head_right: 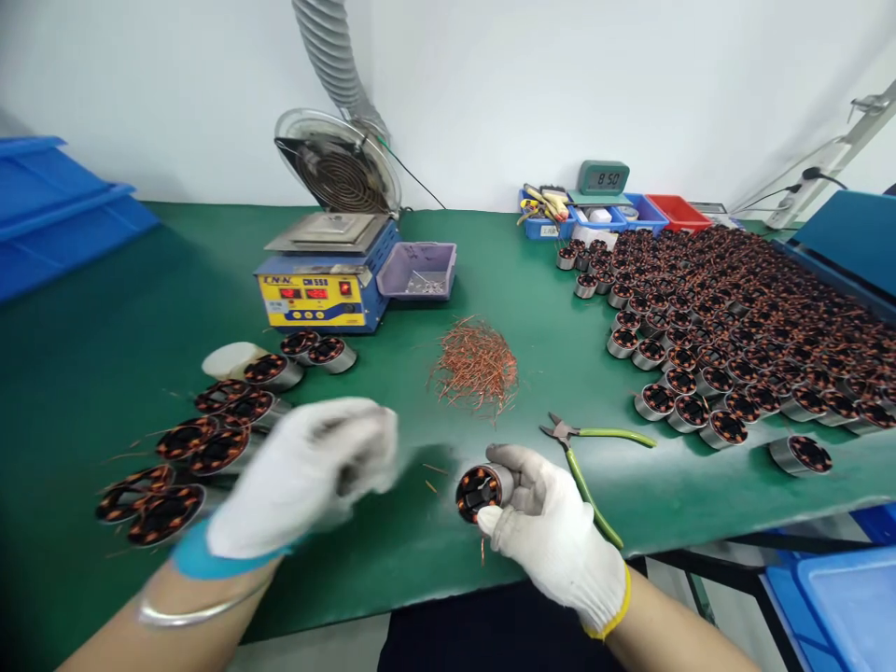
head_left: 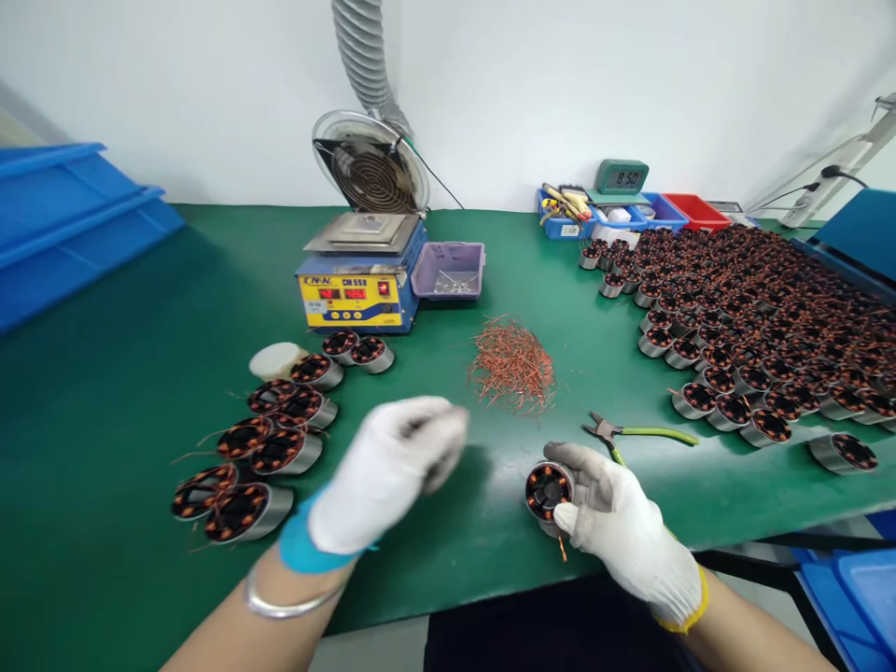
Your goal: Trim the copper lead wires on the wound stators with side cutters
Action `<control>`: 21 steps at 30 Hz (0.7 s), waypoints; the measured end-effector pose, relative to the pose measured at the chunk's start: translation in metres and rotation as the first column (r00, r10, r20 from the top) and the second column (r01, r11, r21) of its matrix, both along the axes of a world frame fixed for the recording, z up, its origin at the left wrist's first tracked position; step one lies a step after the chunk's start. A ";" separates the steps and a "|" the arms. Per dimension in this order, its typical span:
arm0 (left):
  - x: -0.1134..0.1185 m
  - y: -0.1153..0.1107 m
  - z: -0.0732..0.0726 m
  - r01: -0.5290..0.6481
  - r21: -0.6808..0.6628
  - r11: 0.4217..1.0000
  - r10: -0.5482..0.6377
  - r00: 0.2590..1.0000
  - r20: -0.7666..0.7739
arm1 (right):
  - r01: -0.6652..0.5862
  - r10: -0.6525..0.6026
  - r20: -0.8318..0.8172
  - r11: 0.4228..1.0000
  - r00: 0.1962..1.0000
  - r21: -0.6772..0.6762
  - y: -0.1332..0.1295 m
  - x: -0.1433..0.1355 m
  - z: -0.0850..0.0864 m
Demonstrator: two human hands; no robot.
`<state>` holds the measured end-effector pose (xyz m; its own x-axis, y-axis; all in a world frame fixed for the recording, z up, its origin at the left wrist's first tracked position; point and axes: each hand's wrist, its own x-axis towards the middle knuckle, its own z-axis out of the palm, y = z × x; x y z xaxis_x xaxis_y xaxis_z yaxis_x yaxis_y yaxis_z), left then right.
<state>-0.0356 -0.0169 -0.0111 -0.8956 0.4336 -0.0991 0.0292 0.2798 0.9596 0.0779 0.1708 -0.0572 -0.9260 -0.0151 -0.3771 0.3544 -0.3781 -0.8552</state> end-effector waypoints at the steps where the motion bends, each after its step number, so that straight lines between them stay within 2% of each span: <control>1: -0.004 -0.005 0.002 -0.108 0.044 0.993 0.110 0.993 -0.031 | 0.015 -0.015 0.008 1.000 1.000 0.004 0.000 0.001 -0.001; 2: -0.007 -0.007 0.003 -0.166 0.059 0.984 0.170 0.983 -0.074 | 0.024 -0.024 0.014 1.000 1.000 0.005 0.000 0.001 -0.001; 3: -0.007 -0.006 0.002 -0.165 0.031 0.986 0.168 0.977 -0.132 | 0.025 -0.025 0.018 1.000 1.000 0.003 -0.002 0.002 -0.001; 5: -0.001 0.003 -0.002 -0.025 -0.136 0.990 -0.005 0.975 -0.222 | 0.002 -0.002 0.020 1.000 1.000 -0.005 -0.006 0.002 -0.002; 7: 0.008 0.014 -0.006 0.167 -0.289 0.943 -0.233 0.949 -0.213 | -0.027 0.027 0.015 0.999 1.000 -0.021 -0.010 0.002 -0.001; 9: 0.010 0.016 -0.004 0.250 -0.335 0.908 -0.321 0.931 -0.176 | -0.032 0.032 0.012 0.999 0.999 -0.040 -0.010 0.003 -0.001; 10: 0.009 0.012 0.000 0.231 -0.324 0.917 -0.294 0.942 -0.160 | -0.017 0.018 0.011 0.999 1.000 -0.051 -0.009 0.003 -0.001; 11: 0.005 0.007 0.005 0.167 -0.302 0.939 -0.219 0.964 -0.150 | 0.007 -0.006 0.013 0.998 1.000 -0.060 -0.008 0.002 -0.002; 13: -0.004 -0.004 0.015 -0.029 -0.260 0.965 -0.005 0.992 -0.126 | 0.064 -0.062 0.022 0.995 0.998 -0.072 -0.004 0.002 -0.003; 14: -0.008 -0.008 0.018 -0.082 -0.259 0.963 0.056 0.993 -0.105 | 0.095 -0.093 0.028 0.993 0.995 -0.076 -0.003 0.001 -0.004; 15: -0.009 -0.008 0.018 -0.075 -0.274 0.959 0.055 0.995 -0.079 | 0.123 -0.121 0.038 0.989 0.992 -0.078 -0.002 0.000 -0.005; 16: -0.008 -0.005 0.016 -0.015 -0.300 0.954 -0.004 0.998 -0.062 | 0.149 -0.146 0.048 0.986 0.988 -0.078 -0.003 -0.001 -0.006; 18: 0.000 0.008 0.004 0.171 -0.351 0.920 -0.206 0.977 -0.063 | 0.193 -0.189 0.050 0.978 0.981 -0.077 -0.005 -0.003 -0.009; 19: 0.006 0.017 -0.005 0.214 -0.364 0.906 -0.271 0.956 -0.113 | 0.203 -0.201 0.040 0.976 0.979 -0.077 -0.007 -0.003 -0.010; 21: 0.016 0.030 -0.022 0.228 -0.358 0.905 -0.314 0.927 -0.205 | 0.158 -0.158 0.011 0.985 0.987 -0.070 -0.009 0.000 -0.009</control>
